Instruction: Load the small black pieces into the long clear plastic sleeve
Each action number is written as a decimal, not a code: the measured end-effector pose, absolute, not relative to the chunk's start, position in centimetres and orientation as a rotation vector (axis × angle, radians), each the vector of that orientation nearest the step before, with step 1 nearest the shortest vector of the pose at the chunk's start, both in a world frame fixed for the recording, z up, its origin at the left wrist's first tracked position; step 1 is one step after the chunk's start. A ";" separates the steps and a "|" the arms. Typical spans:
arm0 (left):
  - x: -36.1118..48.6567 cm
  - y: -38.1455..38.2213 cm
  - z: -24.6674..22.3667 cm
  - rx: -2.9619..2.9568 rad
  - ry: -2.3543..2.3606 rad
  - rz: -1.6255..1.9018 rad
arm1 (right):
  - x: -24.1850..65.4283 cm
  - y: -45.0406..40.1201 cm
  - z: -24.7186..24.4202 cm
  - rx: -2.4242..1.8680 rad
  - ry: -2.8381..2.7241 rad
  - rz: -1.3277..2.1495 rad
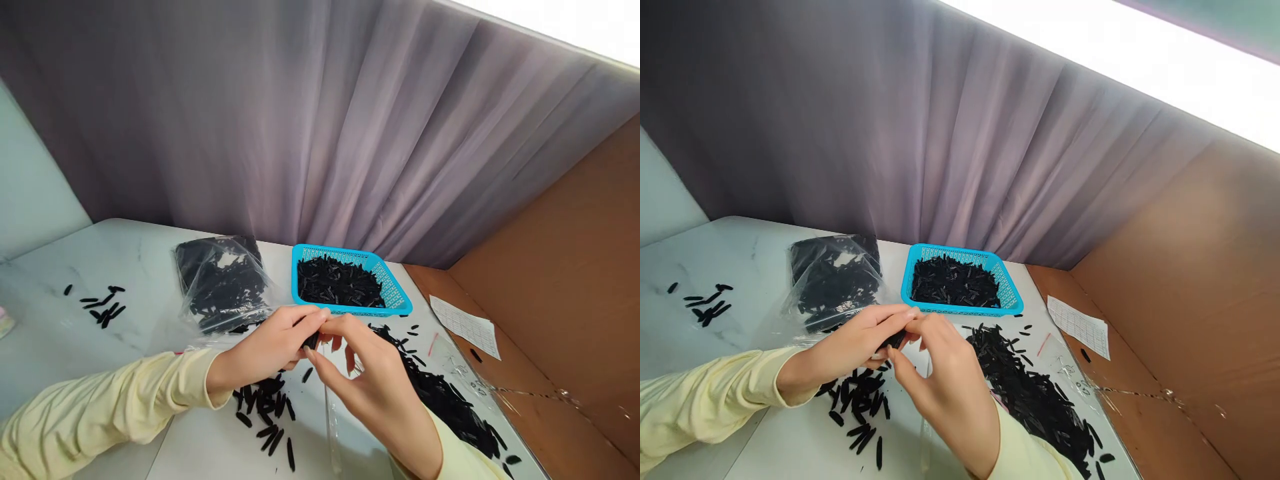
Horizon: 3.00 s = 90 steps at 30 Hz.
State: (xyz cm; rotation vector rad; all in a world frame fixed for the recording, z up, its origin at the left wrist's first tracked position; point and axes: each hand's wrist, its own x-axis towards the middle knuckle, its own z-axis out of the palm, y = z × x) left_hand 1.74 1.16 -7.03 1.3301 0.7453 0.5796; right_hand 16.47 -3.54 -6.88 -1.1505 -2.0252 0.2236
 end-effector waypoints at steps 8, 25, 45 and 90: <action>1.4 1.4 -5.3 1.266 0.771 0.613 | 17.7 -2.7 -5.8 -1.087 -1.803 0.485; 0.3 0.8 -3.1 1.414 0.907 0.544 | 18.1 -2.7 -6.6 -1.002 -1.479 0.606; 0.4 0.4 -3.4 1.314 0.890 0.604 | 17.8 -2.4 -7.6 -0.880 -1.667 -0.092; 0.3 0.2 -4.3 1.840 1.067 0.925 | 18.4 -3.3 -4.4 -1.073 -1.297 1.383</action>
